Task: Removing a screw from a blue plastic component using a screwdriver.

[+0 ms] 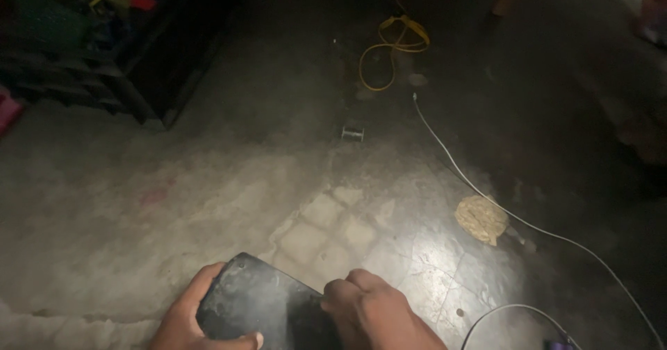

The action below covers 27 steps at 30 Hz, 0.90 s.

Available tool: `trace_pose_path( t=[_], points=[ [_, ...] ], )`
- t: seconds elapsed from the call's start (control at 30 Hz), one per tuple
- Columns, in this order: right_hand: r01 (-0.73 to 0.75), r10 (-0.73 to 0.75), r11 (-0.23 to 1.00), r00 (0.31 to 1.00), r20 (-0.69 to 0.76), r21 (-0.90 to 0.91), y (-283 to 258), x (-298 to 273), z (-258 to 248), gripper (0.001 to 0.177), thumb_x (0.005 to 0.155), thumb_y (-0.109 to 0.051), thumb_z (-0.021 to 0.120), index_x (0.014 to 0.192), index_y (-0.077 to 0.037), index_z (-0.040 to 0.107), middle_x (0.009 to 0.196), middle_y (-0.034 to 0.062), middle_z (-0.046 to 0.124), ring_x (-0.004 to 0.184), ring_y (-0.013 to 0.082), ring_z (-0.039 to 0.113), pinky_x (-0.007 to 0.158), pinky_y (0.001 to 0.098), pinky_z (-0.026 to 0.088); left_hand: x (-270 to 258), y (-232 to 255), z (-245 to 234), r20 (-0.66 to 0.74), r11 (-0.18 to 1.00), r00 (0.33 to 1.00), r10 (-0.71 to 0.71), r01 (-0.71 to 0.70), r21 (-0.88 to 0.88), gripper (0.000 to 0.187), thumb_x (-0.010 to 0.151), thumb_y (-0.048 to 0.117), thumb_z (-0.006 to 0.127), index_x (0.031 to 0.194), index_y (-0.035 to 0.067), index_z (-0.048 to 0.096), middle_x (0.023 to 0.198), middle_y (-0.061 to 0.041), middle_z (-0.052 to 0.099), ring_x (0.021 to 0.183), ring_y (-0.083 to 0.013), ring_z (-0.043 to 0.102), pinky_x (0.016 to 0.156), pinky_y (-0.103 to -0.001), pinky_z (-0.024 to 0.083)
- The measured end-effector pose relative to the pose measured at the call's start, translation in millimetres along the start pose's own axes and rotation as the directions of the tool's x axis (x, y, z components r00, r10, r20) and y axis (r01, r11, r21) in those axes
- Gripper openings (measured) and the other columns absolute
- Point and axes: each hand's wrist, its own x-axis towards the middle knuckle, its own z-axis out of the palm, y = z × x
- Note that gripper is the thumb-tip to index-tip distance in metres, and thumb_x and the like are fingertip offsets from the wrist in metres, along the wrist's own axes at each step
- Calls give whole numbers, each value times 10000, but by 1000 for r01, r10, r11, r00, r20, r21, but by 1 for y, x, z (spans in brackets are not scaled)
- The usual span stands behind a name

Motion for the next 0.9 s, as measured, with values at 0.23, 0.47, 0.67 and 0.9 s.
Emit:
trace_pose_path(
  t=[0.23,0.47,0.67,0.9],
  points=[
    [440,-436,898,884,-166,-18,57,2,25,270,731,48,683,928,-96,800,913,98,676,886,266,739,751,327,575,-12,-6,3,-52,982,995,81,-71,174,899,542,58,951,1348,76,551,1115,-107,729,1070,-186,757,976,-326,519],
    [-74,74,997,996,-53,5,-19,-21,8,357,889,-292,764,1210,-166,671,957,121,723,860,302,749,711,391,606,-34,9,-1,-89,1000,996,6,-7,-13,877,496,92,931,1317,94,624,1008,-91,778,976,-179,738,901,-323,537],
    [-253,249,957,967,-43,-144,-61,-20,-5,279,940,-331,649,888,-62,705,780,166,719,820,319,762,735,444,585,-48,15,-6,-54,992,991,125,-126,-18,826,576,73,941,1309,29,564,1092,-134,704,1032,-208,742,940,-367,571],
    [58,-61,997,997,-54,-45,-51,-23,-4,114,866,-194,753,907,-88,761,843,132,739,776,298,753,687,425,570,-63,42,-7,-139,997,988,70,-72,-10,854,472,145,943,1266,70,638,993,-105,778,972,-174,776,903,-326,567]
  ],
)
